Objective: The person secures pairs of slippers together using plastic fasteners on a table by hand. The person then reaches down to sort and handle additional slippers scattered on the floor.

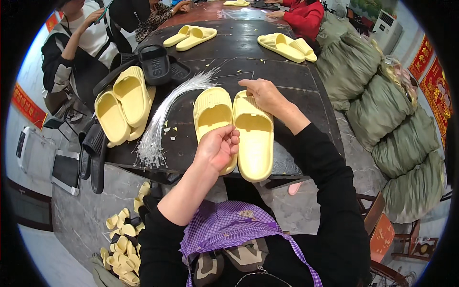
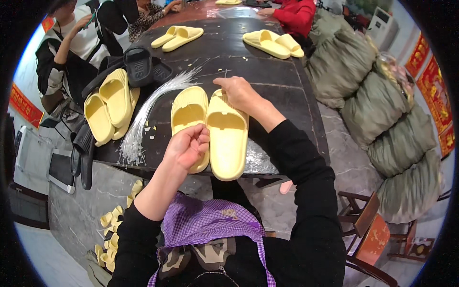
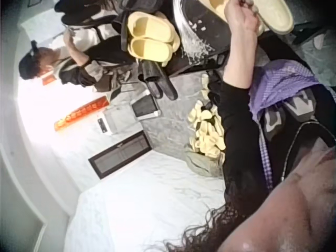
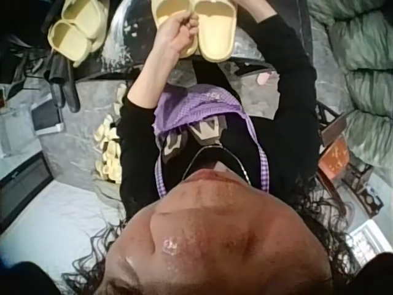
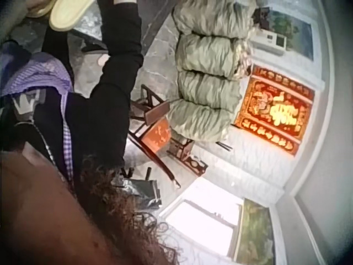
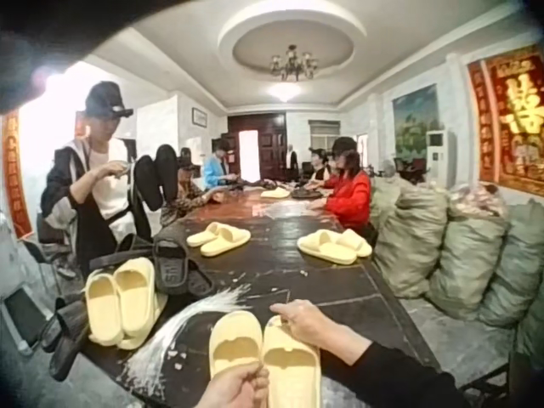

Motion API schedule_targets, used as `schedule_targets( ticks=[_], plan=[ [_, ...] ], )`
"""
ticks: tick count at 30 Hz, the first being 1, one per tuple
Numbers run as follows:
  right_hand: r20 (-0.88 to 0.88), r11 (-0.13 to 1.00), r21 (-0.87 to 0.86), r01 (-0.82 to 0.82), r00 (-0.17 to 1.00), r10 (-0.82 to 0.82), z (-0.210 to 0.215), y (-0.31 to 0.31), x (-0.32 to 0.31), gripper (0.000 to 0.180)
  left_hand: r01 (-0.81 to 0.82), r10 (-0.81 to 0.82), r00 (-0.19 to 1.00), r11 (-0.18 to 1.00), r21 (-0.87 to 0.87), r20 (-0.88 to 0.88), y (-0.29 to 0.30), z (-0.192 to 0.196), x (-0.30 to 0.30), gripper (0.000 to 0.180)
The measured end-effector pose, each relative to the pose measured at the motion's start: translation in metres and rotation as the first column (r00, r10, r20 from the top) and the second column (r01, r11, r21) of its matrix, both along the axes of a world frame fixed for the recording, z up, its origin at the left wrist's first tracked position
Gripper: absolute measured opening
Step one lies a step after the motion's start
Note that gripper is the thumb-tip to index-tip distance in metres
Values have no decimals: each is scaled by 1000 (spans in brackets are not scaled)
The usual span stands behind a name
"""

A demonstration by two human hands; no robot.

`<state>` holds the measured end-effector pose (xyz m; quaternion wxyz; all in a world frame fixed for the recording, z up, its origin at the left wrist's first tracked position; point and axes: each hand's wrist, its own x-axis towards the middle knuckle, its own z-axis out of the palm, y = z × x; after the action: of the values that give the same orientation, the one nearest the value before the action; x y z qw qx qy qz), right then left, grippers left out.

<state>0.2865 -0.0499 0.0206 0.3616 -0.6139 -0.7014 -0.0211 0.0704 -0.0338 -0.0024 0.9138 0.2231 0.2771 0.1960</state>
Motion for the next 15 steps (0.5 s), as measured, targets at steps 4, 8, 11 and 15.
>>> schedule_targets(
  ticks=[4, 8, 11, 15],
  plan=[
    [-138, 994, -88, 67, 987, -79, -5, 1, -4, 36, 50, -50, 999, 997, -55, 1, -7, 4, -10, 7],
    [-160, 991, -100, 88, 982, -103, -7, 1, -6, 43, 80, -80, 997, 989, -128, 6, -18, 8, -15, 7],
    [-169, 990, -115, 83, 980, -101, 0, 0, -13, 43, 84, -84, 996, 986, -141, 7, -24, 10, -19, 6],
    [-239, 985, -137, 100, 962, -131, -2, 0, -15, 42, 62, -62, 998, 987, -148, 3, -27, 8, -20, 6]
  ],
)
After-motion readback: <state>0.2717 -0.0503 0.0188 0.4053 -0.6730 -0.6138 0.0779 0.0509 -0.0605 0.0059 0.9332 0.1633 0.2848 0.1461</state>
